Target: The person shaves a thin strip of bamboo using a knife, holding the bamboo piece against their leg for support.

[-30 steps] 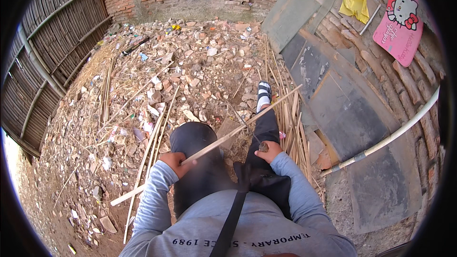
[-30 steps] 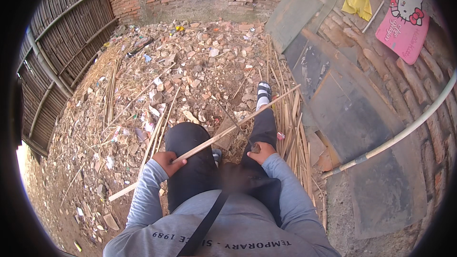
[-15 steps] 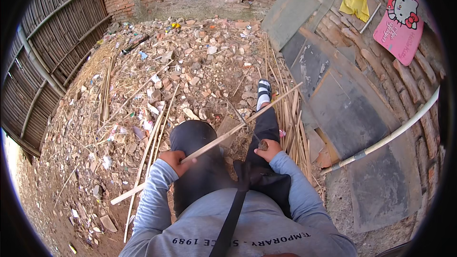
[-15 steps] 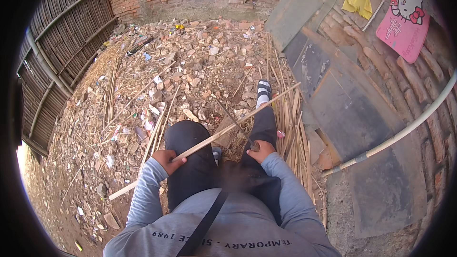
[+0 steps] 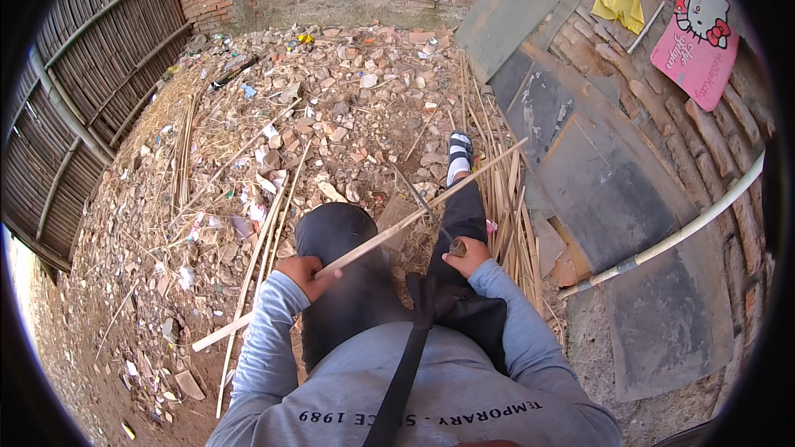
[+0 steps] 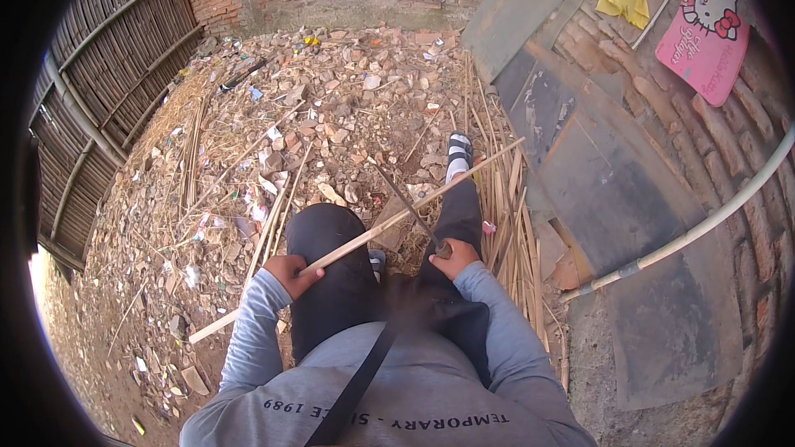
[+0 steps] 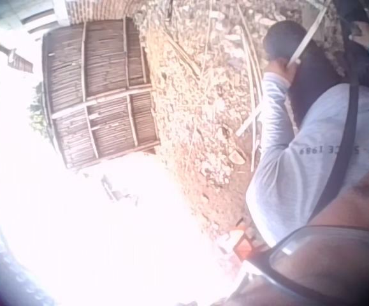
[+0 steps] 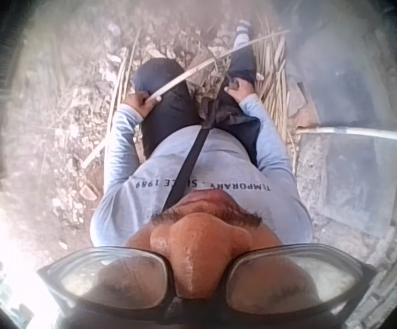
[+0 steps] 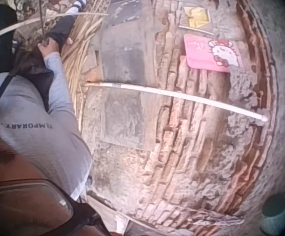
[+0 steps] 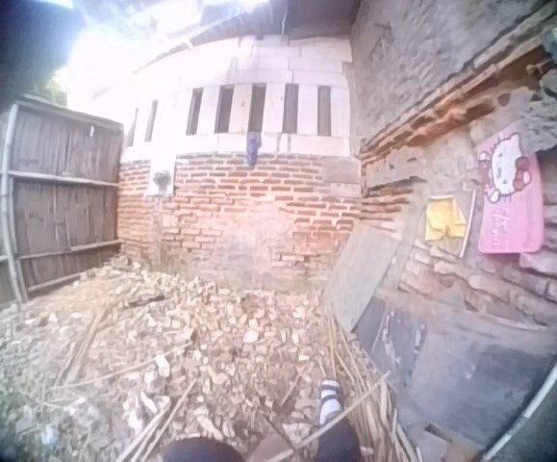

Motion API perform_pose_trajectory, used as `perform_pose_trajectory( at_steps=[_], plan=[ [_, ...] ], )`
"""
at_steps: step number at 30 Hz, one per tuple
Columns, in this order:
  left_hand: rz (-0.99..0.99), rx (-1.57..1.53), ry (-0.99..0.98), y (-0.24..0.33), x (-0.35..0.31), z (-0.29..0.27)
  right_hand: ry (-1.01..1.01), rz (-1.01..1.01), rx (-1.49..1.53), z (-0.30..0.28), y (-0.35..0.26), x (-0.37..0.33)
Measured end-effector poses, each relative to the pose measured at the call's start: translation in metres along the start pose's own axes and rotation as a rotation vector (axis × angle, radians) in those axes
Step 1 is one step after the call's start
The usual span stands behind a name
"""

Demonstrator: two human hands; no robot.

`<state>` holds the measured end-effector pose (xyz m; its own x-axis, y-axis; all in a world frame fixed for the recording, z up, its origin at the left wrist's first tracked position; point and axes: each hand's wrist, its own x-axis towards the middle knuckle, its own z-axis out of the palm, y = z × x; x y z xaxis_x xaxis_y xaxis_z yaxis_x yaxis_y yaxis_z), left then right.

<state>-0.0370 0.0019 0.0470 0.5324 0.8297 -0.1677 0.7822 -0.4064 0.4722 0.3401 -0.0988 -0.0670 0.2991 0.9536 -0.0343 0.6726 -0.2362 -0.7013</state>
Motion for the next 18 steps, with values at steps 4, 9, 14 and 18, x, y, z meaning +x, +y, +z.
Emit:
perform_pose_trajectory(
  at_steps=[4, 9, 14, 18],
  plan=[
    [-0.001, -0.003, 0.001, 0.002, 0.000, -0.001, 0.040, -0.026, 0.005, 0.003, 0.004, -0.001],
    [-0.007, 0.013, -0.005, 0.001, -0.001, -0.001, 0.070, -0.039, 0.015, 0.005, 0.002, -0.004],
    [-0.004, 0.016, -0.006, 0.004, -0.001, -0.002, 0.132, -0.072, 0.013, 0.008, 0.001, -0.007],
    [-0.014, 0.013, -0.008, 0.005, -0.002, -0.003, 0.073, -0.014, 0.015, 0.002, -0.009, -0.010]
  ],
)
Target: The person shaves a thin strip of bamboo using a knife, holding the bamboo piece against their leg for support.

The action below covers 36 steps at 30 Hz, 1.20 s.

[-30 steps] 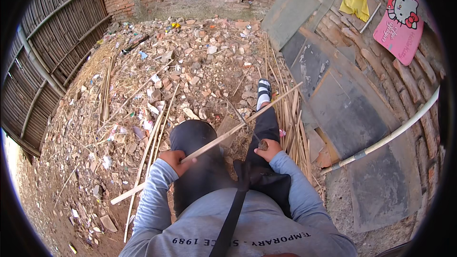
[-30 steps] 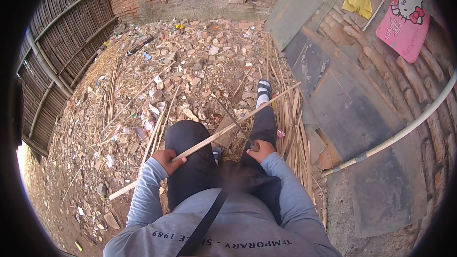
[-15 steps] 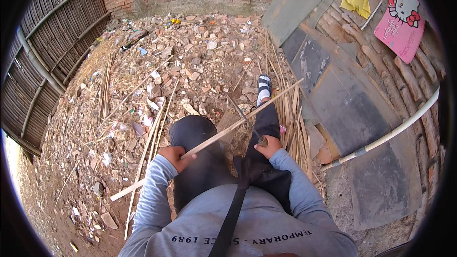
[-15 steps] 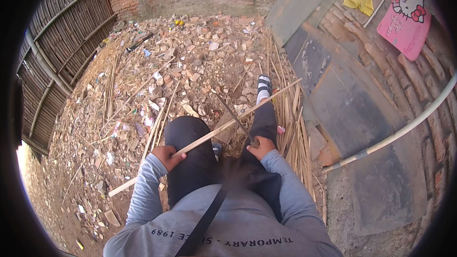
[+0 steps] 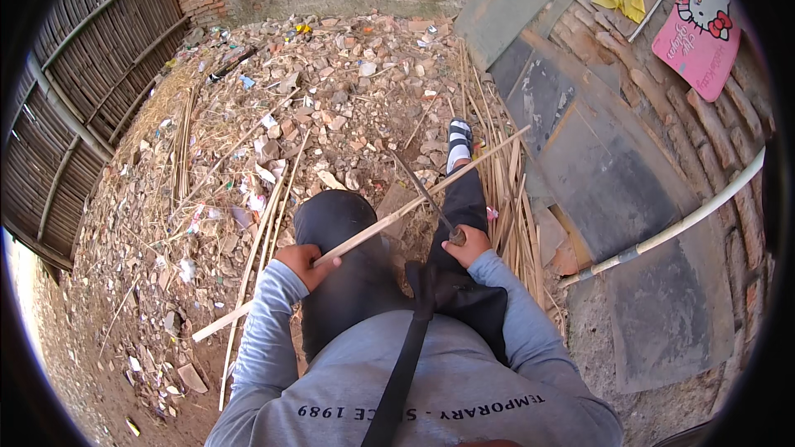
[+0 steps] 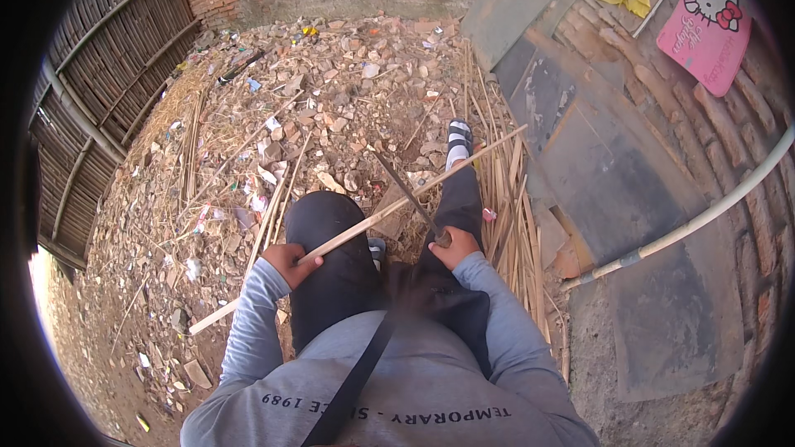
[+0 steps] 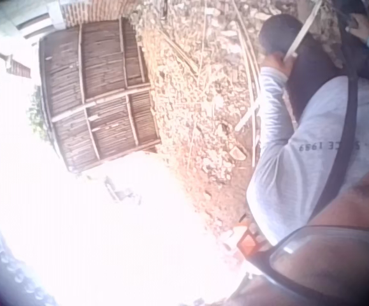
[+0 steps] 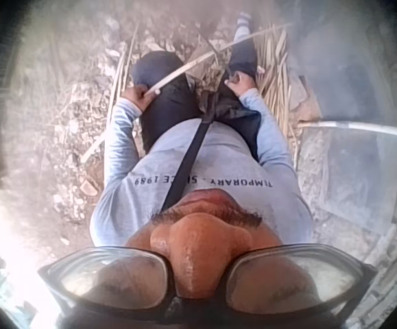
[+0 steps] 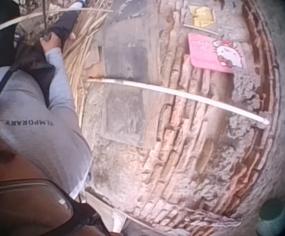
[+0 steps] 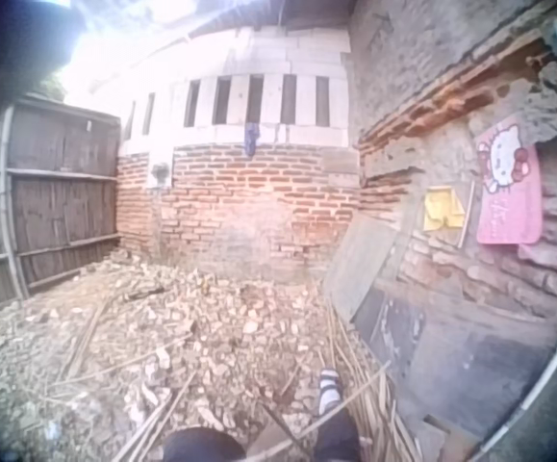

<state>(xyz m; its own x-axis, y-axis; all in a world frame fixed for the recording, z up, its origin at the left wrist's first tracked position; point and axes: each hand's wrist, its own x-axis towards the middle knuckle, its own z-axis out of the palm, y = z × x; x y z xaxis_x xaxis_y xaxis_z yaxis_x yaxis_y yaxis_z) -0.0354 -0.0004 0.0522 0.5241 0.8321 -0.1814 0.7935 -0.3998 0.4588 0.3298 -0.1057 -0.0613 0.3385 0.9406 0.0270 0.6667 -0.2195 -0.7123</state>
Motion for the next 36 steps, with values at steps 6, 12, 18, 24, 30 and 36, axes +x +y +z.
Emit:
perform_pose_trajectory(
  at_steps=[6, 12, 18, 24, 30, 36],
  plan=[
    [0.034, -0.007, 0.043, -0.004, 0.001, 0.004, 0.015, -0.006, -0.009, 0.001, 0.002, 0.000],
    [0.046, -0.020, 0.075, -0.003, 0.001, 0.007, 0.029, -0.010, -0.076, -0.003, 0.005, 0.002],
    [0.033, -0.010, 0.083, -0.002, -0.002, 0.009, -0.157, 0.020, -0.210, -0.040, -0.031, 0.013],
    [0.057, -0.022, 0.103, -0.005, 0.002, 0.010, -0.152, -0.035, -0.222, -0.042, -0.031, 0.018],
    [0.035, -0.011, 0.072, 0.005, 0.003, 0.005, -0.241, 0.027, -0.255, -0.049, -0.021, 0.032],
    [0.026, -0.026, 0.040, -0.008, 0.004, 0.006, -0.212, -0.075, -0.290, -0.050, -0.044, 0.031]
  ],
)
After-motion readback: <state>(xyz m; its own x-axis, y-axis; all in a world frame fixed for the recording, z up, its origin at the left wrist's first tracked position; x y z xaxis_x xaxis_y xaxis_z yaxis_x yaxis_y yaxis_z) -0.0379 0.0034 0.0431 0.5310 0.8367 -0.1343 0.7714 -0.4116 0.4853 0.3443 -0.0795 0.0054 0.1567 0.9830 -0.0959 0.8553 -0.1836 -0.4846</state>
